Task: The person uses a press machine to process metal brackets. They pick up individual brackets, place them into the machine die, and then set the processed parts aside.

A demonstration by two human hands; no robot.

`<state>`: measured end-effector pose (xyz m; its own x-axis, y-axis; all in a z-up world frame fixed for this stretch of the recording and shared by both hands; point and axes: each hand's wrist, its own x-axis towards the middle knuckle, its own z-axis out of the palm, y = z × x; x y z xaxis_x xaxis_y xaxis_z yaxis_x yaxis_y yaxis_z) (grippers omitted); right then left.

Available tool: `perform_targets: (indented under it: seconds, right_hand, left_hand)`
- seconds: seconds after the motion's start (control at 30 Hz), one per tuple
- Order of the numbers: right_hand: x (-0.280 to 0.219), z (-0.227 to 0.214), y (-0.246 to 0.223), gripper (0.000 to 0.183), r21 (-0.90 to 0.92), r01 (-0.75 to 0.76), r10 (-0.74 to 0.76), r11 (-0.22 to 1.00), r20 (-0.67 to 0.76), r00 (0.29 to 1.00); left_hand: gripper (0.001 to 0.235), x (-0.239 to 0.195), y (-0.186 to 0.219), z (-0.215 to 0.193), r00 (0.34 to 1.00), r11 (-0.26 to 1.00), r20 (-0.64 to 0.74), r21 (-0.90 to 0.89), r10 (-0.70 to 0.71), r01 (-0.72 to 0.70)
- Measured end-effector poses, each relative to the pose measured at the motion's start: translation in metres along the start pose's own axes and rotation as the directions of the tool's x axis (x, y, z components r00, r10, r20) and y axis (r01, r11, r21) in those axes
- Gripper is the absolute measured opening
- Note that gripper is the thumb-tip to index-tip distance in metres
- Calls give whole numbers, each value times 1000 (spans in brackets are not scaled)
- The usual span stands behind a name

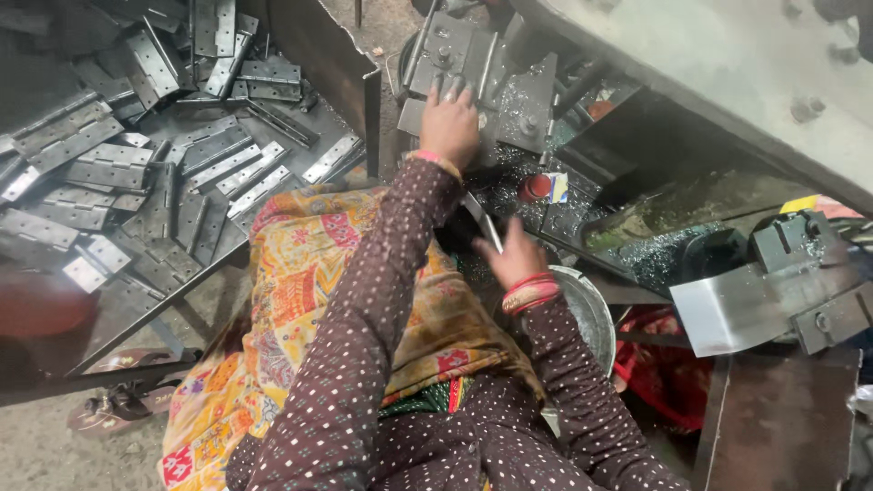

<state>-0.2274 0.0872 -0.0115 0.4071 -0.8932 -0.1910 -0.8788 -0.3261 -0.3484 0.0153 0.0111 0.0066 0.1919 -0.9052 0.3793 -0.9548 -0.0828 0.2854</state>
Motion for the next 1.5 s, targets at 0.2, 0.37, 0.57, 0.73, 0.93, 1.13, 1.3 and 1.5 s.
perform_targets:
  seconds: [0.2, 0.37, 0.57, 0.73, 0.93, 1.13, 1.3, 1.5]
  right_hand:
    - [-13, -22, -24, 56, 380, 298, -67, 876, -515, 855]
    - [-15, -19, -22, 60, 399, 376, -71, 836, -600, 797]
    - [-15, -16, -22, 66, 227, 353, -116, 908, -672, 732]
    - [-16, -20, -25, 68, 132, 382, -191, 915, -692, 696]
    - [-17, -23, -31, 66, 355, 348, -76, 868, -596, 799]
    - [-17, -21, -30, 63, 322, 340, -106, 884, -571, 814]
    - [-17, -23, -31, 62, 331, 328, -105, 885, -545, 832]
    - [-17, -22, -28, 61, 342, 328, -117, 881, -514, 850]
  left_hand:
    - [28, -100, 36, -40, 990, 993, -127, 110, 63, -49]
    - [22, -117, 14, -64, 946, 980, -270, 133, 176, -145]
    - [19, -90, 16, -75, 924, 925, -264, -187, 277, -331]
    - [12, -63, 30, -69, 810, 955, -540, -35, 230, -295]
    - [19, -52, 12, -29, 956, 973, -218, 158, 198, -166]
    - [32, -47, -29, -42, 979, 978, -202, 198, -29, 70]
    - [58, -66, -14, -60, 990, 986, -144, 162, -5, 29]
    - [41, -73, 26, -36, 998, 997, -65, 69, 25, -21]
